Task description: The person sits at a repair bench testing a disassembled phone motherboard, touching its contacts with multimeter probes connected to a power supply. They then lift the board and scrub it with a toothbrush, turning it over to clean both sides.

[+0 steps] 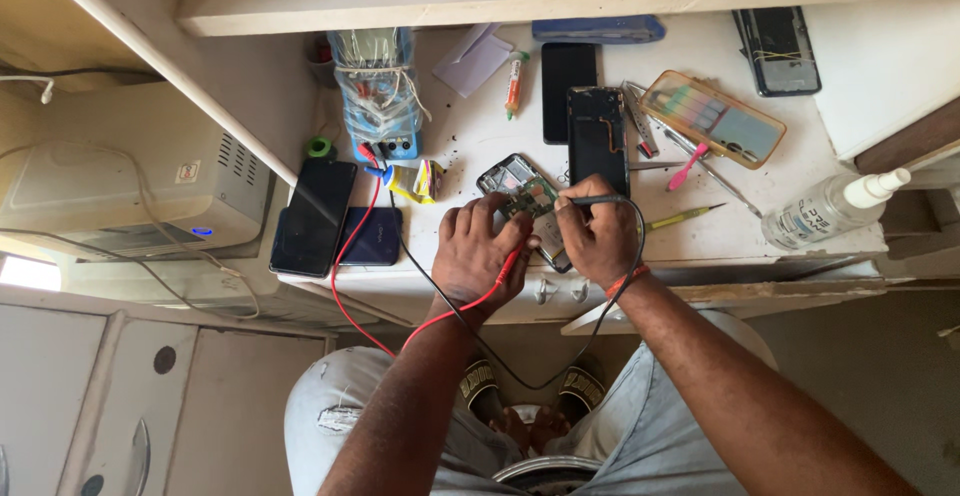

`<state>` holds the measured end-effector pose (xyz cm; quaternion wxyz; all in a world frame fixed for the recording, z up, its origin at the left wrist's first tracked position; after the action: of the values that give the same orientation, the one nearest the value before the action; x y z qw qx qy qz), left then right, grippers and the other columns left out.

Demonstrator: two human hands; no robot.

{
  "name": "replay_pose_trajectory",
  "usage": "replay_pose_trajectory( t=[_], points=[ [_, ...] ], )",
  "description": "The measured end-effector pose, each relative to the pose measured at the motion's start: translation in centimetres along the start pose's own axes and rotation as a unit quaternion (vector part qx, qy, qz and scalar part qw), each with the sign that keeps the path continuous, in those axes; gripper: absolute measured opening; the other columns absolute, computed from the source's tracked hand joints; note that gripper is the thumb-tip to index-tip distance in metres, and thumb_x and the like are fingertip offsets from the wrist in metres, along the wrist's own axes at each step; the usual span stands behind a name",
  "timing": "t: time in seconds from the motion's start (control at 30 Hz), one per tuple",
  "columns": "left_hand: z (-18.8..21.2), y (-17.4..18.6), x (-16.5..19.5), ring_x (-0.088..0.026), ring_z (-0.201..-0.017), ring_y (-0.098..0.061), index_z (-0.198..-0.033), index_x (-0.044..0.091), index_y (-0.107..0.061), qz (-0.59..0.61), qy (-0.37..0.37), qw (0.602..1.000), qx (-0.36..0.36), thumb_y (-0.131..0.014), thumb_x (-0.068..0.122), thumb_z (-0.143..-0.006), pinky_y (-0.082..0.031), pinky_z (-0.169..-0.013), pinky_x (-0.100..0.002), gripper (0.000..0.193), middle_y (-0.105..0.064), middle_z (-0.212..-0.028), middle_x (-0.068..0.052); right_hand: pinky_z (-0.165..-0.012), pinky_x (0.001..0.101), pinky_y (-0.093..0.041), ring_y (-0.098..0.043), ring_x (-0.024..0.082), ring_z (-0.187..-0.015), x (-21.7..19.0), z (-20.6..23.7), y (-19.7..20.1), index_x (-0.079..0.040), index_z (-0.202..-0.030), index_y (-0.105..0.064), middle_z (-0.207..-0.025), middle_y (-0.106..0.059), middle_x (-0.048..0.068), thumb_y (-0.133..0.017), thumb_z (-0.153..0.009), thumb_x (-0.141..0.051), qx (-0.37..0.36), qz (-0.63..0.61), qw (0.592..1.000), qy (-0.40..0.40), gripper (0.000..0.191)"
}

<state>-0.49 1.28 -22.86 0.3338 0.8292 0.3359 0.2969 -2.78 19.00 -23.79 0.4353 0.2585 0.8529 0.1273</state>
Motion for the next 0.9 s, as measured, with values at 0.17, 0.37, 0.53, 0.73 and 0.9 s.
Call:
replay_pose_trajectory(
  t=[0.17, 0.37, 0.53, 0.73, 0.9],
  points=[
    [0.05, -0.22, -0.11, -0.035, -0.118, -0.057, -0.120, 0.018, -0.067, -0.002, 0.001, 1.000, -0.001, -0.069, 0.035, -0.094, -0.042, -0.102, -0.052, 0.031, -0.058, -0.131, -0.015, -0.059, 0.0334, -0.050, -0.065, 0.019, -0.063, 0.33, 0.07, -0.13, -0.003, -0.095, -0.063, -0.075, -0.067, 0.010, -0.067, -0.098, -0.012, 0.000, -0.006, 1.000, -0.017, 0.010],
    [0.03, -0.35, 0.02, -0.035, -0.118, -0.058, -0.120, 0.018, -0.066, -0.005, 0.001, 1.000, 0.010, -0.069, 0.035, -0.095, -0.042, -0.102, -0.052, 0.030, -0.059, -0.130, -0.015, -0.060, 0.0331, -0.051, -0.065, 0.018, -0.063, 0.40, 0.15, -0.17, -0.004, -0.096, -0.063, -0.075, -0.067, 0.009, -0.067, -0.098, -0.013, -0.001, -0.003, 1.000, -0.025, 0.010],
    [0.04, -0.33, 0.08, -0.036, -0.116, -0.059, -0.120, 0.018, -0.066, -0.009, -0.005, 1.000, 0.020, -0.069, 0.035, -0.095, -0.043, -0.101, -0.052, 0.030, -0.059, -0.129, -0.015, -0.060, 0.0334, -0.050, -0.065, 0.018, -0.065, 0.26, 0.20, -0.13, -0.005, -0.096, -0.064, -0.077, -0.067, 0.009, -0.067, -0.099, -0.014, -0.002, 0.004, 1.000, -0.012, 0.011],
    [0.03, -0.41, 0.10, -0.035, -0.115, -0.059, -0.119, 0.019, -0.066, -0.011, -0.002, 1.000, 0.015, -0.069, 0.035, -0.094, -0.043, -0.101, -0.052, 0.030, -0.060, -0.129, -0.015, -0.058, 0.0332, -0.049, -0.063, 0.017, -0.061, 0.33, 0.28, -0.04, -0.005, -0.094, -0.064, -0.073, -0.065, 0.008, -0.067, -0.098, -0.014, -0.011, 0.004, 1.000, -0.019, 0.011],
    [-0.04, -0.47, 0.16, -0.035, -0.115, -0.059, -0.119, 0.019, -0.066, -0.013, -0.002, 1.000, 0.012, -0.069, 0.035, -0.094, -0.043, -0.100, -0.052, 0.030, -0.060, -0.129, -0.015, -0.057, 0.0326, -0.048, -0.062, 0.016, -0.062, 0.31, 0.31, 0.01, -0.005, -0.095, -0.063, -0.074, -0.065, 0.008, -0.067, -0.099, -0.013, -0.014, -0.004, 1.000, -0.012, 0.010]
  ],
)
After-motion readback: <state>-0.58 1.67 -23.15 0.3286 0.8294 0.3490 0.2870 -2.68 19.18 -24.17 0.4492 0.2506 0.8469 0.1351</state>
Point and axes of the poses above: each hand's wrist, its own z-axis away from the middle knuckle, its own y-axis out of the back of the hand, x = y × z, the point moved 4 cm from there along -z, towards the middle knuckle
